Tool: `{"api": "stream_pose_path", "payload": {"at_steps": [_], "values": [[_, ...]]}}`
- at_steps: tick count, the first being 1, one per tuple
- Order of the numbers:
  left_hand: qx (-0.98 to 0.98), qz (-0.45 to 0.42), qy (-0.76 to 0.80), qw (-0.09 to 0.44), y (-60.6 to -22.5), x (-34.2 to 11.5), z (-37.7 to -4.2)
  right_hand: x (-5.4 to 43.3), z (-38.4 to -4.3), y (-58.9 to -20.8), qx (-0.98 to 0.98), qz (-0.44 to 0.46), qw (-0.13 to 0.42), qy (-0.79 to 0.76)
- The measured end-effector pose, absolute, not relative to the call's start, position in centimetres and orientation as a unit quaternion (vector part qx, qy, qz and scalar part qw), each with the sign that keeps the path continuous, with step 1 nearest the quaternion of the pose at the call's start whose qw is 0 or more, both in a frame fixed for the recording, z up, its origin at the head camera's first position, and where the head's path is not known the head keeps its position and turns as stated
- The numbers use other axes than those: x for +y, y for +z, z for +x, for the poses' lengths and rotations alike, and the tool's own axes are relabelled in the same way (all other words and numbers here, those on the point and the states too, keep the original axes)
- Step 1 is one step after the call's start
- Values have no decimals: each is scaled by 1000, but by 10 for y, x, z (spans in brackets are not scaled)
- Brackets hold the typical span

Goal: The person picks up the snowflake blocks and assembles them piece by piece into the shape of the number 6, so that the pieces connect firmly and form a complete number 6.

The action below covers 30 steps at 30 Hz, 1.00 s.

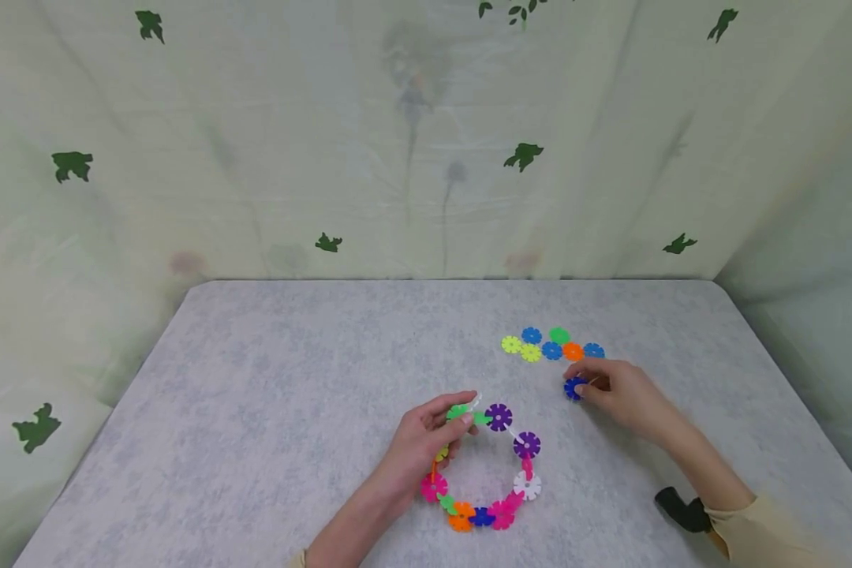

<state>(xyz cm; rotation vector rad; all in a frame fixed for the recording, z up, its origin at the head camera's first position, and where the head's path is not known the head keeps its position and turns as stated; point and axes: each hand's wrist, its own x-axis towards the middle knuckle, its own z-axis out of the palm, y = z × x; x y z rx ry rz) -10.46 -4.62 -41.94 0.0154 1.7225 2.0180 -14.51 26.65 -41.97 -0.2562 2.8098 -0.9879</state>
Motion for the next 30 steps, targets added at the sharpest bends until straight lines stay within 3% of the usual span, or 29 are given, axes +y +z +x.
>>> {"api": "stream_pose_path", "payload": {"at_steps": [13,23,30], "values": [[626,3,737,255,-420,-46,-106,219,-97,-382,865,-38,-1,-501],[655,6,713,252,-417,-45,-103,191,-86,-385,818,-65,-38,-570],[690,55,684,230,-411,-43,-96,176,-82,-389,806,-44,-51,-588]]}}
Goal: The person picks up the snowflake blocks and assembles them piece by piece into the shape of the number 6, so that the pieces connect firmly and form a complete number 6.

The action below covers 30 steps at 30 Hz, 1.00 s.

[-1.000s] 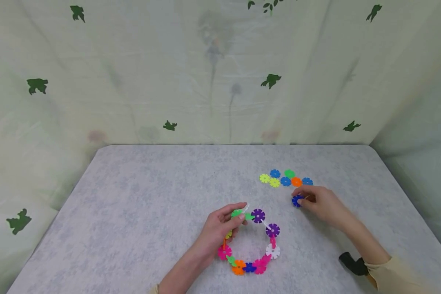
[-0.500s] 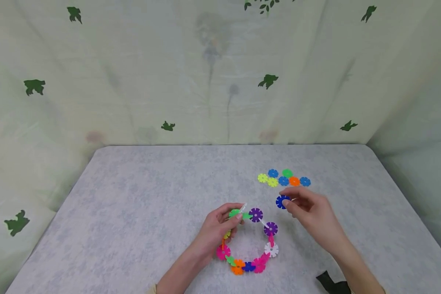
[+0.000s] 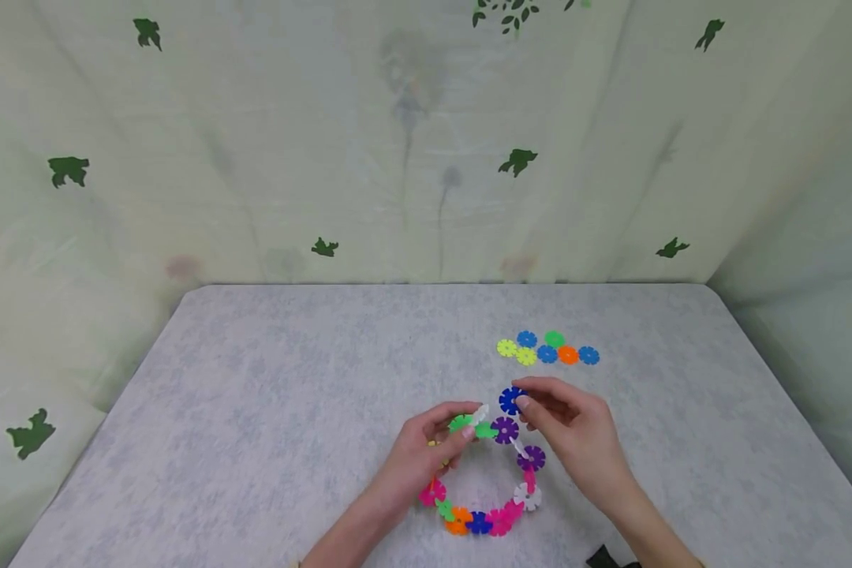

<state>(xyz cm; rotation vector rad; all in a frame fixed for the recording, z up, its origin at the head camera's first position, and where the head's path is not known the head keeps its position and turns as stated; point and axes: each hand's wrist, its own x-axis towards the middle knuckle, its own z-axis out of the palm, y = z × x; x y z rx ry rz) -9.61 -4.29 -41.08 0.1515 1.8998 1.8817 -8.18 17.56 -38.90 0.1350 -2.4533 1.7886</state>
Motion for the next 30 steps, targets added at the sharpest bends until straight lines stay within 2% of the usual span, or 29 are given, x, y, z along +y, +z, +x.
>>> {"api": "stream_pose_path", "payload": {"at_steps": [8,22,30], "values": [[696,106,679,209,-408,-43,-91,170,-77,-391,-812,66,65,576],[692,116,684,199,-408,-42,-91,165,-74,-392,-808,104,95,573],[696,131,679,192,-409,-42,-93,163,-75,-395,-812,101,81,569]]}}
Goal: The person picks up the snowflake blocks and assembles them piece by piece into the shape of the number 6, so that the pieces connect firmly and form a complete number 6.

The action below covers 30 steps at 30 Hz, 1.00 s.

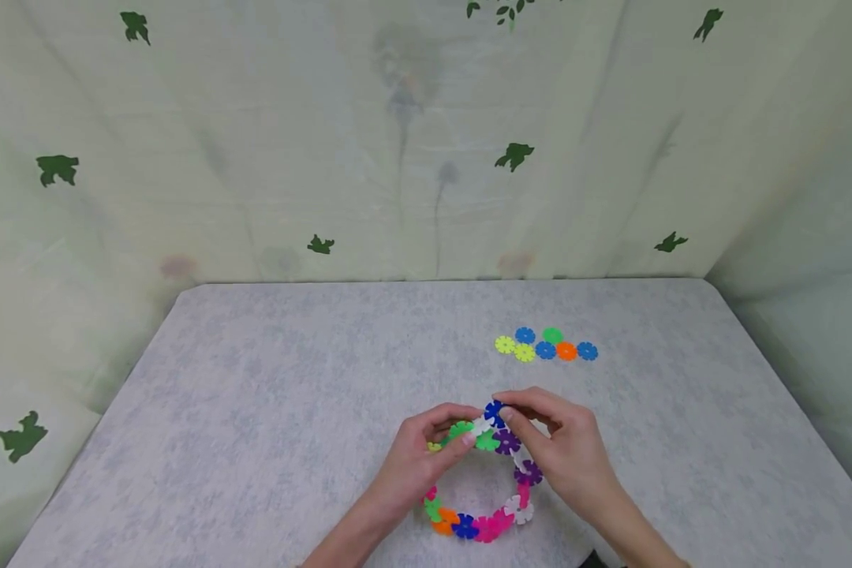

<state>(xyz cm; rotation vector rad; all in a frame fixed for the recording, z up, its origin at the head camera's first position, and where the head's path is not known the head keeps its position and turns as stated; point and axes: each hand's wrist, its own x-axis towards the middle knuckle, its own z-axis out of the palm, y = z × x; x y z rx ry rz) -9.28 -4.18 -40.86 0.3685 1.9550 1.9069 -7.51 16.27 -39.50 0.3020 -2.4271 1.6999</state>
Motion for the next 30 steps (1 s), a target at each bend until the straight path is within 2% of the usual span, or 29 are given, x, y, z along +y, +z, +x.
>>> {"api": "stream_pose_path", "payload": {"at_steps": [8,13,21,30], "values": [[656,130,701,246,-410,-39,-94,162,-78,-399,-798,103,35,593],[655,100,703,258,-413,-38,-95,160,-79,-402,-793,124,5,596],[663,48,711,231,-417,-38,-98,174,-88,-404,-827,110,-37,551],[675,58,708,200,-417,-44,-102,240,-123,-420,-877,90,-44,470]]}}
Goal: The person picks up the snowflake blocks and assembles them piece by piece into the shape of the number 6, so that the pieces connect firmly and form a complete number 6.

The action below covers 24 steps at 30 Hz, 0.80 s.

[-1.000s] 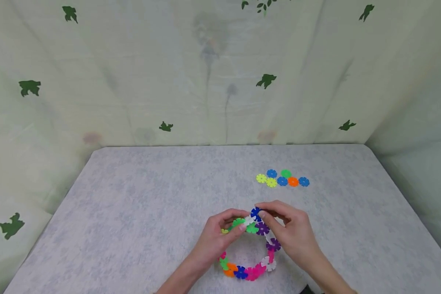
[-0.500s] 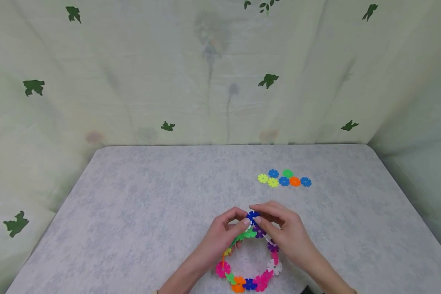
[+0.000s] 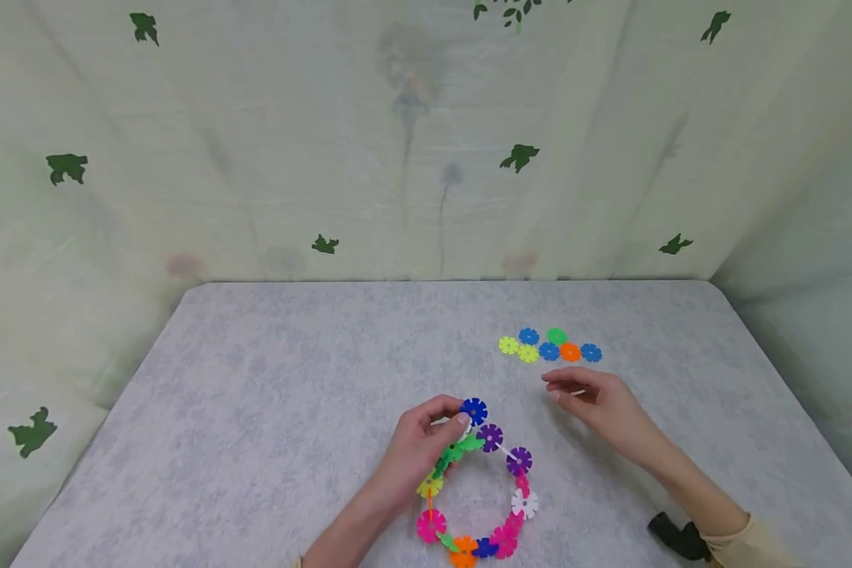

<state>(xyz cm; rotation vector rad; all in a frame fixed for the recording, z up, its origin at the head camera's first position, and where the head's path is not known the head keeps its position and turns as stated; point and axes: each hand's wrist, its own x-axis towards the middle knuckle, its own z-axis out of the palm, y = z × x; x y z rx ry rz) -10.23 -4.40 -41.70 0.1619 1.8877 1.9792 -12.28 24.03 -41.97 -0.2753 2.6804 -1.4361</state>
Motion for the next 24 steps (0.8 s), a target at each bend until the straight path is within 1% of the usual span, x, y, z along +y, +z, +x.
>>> {"api": "stream_pose_path", "payload": {"at_steps": [5,12,19,24], "values": [[679,55,705,196,-417,-48,-106,278,-148,-420,914,-83,31,-397],[649,27,722,237,-418,-53,-110,313,-180,-425,930,-86,48,-353],[624,23,740,250,-420,-55,-112,322,-195,-434,926,-118,67,-352],[618,21,744,253,-421,-55,-113,320,-197,-435,928,-104,69,-350]]}}
